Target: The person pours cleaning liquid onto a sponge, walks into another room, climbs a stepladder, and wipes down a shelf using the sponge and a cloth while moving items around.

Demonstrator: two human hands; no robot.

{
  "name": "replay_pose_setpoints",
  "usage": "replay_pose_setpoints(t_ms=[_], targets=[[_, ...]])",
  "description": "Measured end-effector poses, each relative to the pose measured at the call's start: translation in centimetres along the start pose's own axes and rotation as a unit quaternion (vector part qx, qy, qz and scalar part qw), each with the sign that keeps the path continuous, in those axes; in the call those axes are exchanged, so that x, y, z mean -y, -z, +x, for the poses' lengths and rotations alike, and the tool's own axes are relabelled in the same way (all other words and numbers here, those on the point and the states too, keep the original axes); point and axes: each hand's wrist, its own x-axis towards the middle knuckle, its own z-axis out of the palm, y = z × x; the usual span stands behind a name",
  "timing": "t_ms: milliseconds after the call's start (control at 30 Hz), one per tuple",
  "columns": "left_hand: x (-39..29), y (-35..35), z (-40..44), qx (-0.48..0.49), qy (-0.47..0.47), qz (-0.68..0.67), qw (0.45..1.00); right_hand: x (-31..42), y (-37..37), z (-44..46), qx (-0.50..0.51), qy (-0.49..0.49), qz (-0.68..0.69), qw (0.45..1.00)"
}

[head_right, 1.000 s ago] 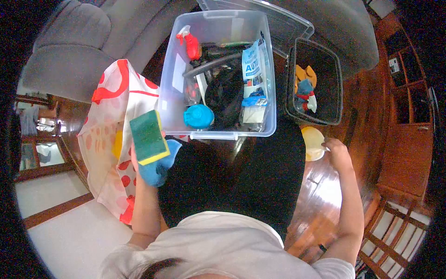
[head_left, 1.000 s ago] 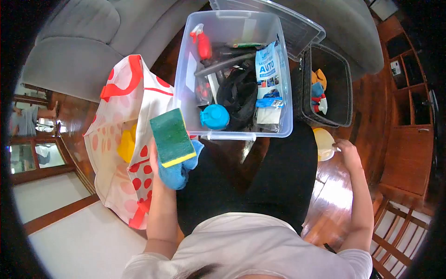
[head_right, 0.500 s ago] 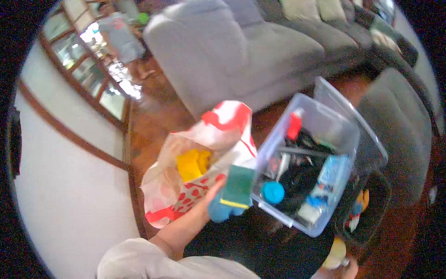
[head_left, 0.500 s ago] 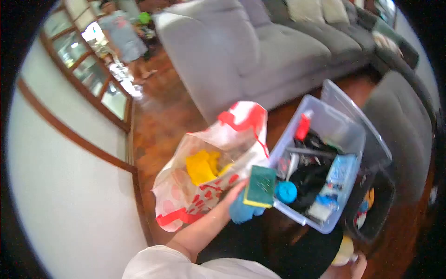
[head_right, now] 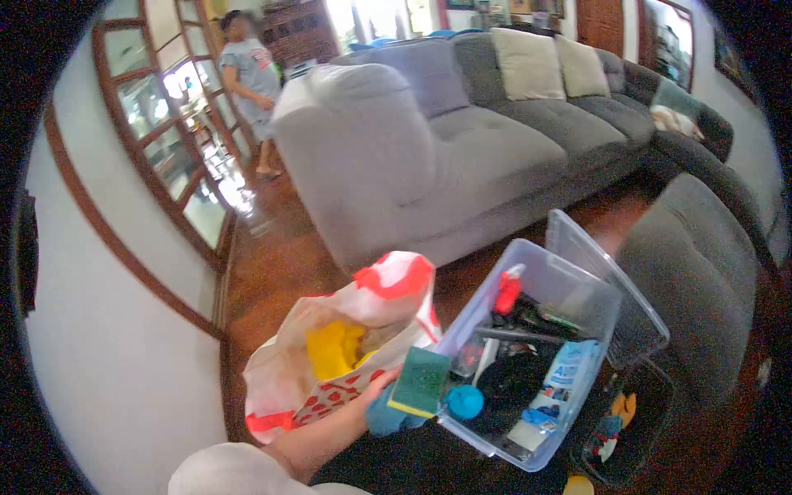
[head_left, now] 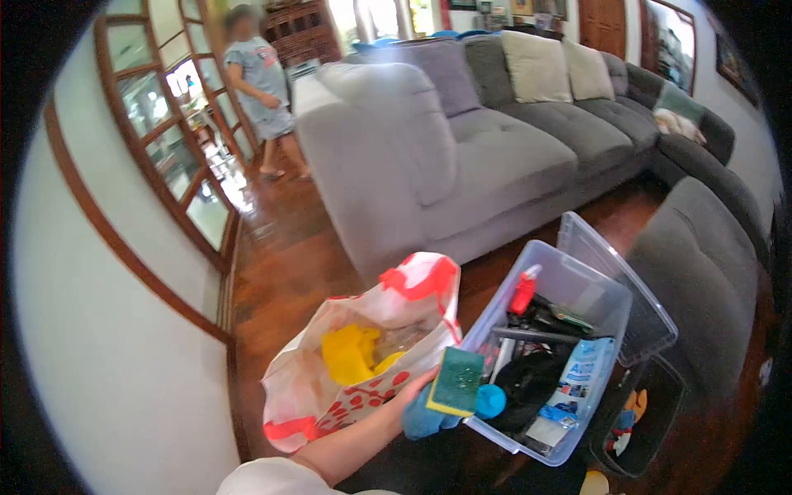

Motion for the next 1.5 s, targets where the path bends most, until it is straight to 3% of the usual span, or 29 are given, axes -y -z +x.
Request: replay_pose_setpoints(t_ms=[67, 200, 267, 333, 367, 400, 433, 467, 500, 533, 600, 667, 700, 733, 800, 867, 933, 967, 1033, 1067, 1133, 1167, 1200, 1300, 1400, 1500], targets=[[0.5, -1.1, 1.0, -0.105, -0.031, 0.028, 0.994, -0.1, 0.2, -0.1, -0.007, 0.019, 0.035, 0.999], [1.5, -10.9, 4.7, -0.068, -0.049, 0.022, 0.996, -0.4, -0.9, 3.7, 0.131, -0.107, 0.107, 0.98], [1.3, -14.7, 7.2, -0.111, -0.027, 0.009, 0.993, -0.1, 0.8, 5.0, 0.239, -0.09, 0.018, 0.967], [0.9, -19.2, 9.8, 0.023, 0.011, -0.029, 0.999, 0.6, 0.4, 5.4, 0.24, -0.059, -0.099, 0.964], [1.1, -21.7, 10.6, 0.029, 0.026, -0.043, 0.998, -1.3, -5.1, 6.7, 0.253, -0.013, -0.114, 0.961], [1.1, -24.3, 11.7, 0.026, 0.044, -0.048, 0.998, 2.5, -1.7, 2.4, 0.194, 0.051, 0.015, 0.98], [1.2, -26.8, 12.7, 0.024, 0.062, -0.054, 0.996, 4.4, -4.4, 0.7, 0.193, 0.172, 0.037, 0.965], [1.4, -29.2, 13.6, 0.015, 0.082, -0.056, 0.995, 8.1, 4.9, -4.0, 0.268, 0.18, 0.254, 0.912], [2.3, -34.1, 14.0, -0.028, 0.045, 0.401, 0.914, 10.7, 10.6, -8.6, 0.312, 0.191, 0.131, 0.922], [3.2, -37.1, 14.3, -0.04, 0.068, 0.302, 0.95, 11.5, 14.2, -13.2, 0.365, 0.202, 0.009, 0.909], [5.0, -42.9, 15.0, -0.079, 0.106, 0.089, 0.987, 9.3, 14.2, -17.2, 0.435, 0.183, 0.052, 0.88], [6.7, -46.2, 16.5, -0.074, 0.102, 0.207, 0.97, 6.6, 18.8, -18.4, 0.537, 0.189, 0.088, 0.817], [7.7, -48.9, 17.3, -0.076, 0.137, 0.186, 0.97, 3.9, 19.8, -18.9, 0.564, 0.175, 0.161, 0.79], [9.1, -51.1, 18.3, -0.07, 0.171, 0.164, 0.969, 1.2, 22.1, -18.7, 0.548, 0.162, 0.233, 0.787], [11.7, -51.5, 19.2, -0.039, 0.218, 0.131, 0.966, -4.5, 24.6, -19.7, 0.404, 0.05, 0.328, 0.852], [14.3, -53.1, 21.1, 0.013, 0.278, 0.125, 0.952, -8.0, 29.6, -20.2, 0.266, -0.105, 0.308, 0.907], [19.1, -52.2, 22.9, 0.007, 0.275, 0.122, 0.954, -12.3, 31.3, -20.2, 0.148, -0.125, 0.294, 0.936], [21.9, -52.1, 23.4, 0.018, 0.286, 0.117, 0.951, -14.2, 32.1, -20.1, 0.138, -0.137, 0.292, 0.936], [28.2, -52.4, 24.0, -0.019, 0.268, 0.095, 0.958, -16.1, 36.0, -19.7, 0.11, -0.131, 0.422, 0.89], [31.3, -52.2, 24.3, -0.014, 0.279, 0.091, 0.956, -17.3, 38.3, -19.5, 0.104, -0.142, 0.421, 0.89], [36.6, -51.8, 26.3, -0.004, 0.281, -0.014, 0.96, -19.1, 43.2, -18.0, 0.124, -0.037, 0.398, 0.908], [38.5, -51.8, 27.7, 0.065, 0.308, -0.053, 0.948, -20.3, 45.1, -17.2, 0.12, -0.029, 0.361, 0.924], [40.1, -52.9, 28.7, 0.07, 0.31, -0.056, 0.947, -21.6, 45.7, -16.5, 0.116, -0.031, 0.357, 0.926], [42.6, -57.0, 31.3, 0.015, 0.328, -0.041, 0.944, -25.4, 47.2, -14.2, 0.052, -0.029, 0.344, 0.937], [43.3, -58.2, 35.3, 0.048, 0.29, 0.009, 0.956, -28.8, 47.1, -12.0, 0.132, -0.045, 0.417, 0.898], [43.9, -55.3, 40.0, 0.049, 0.257, 0.007, 0.965, -32.6, 44.2, -10.1, 0.161, -0.061, 0.298, 0.939]])
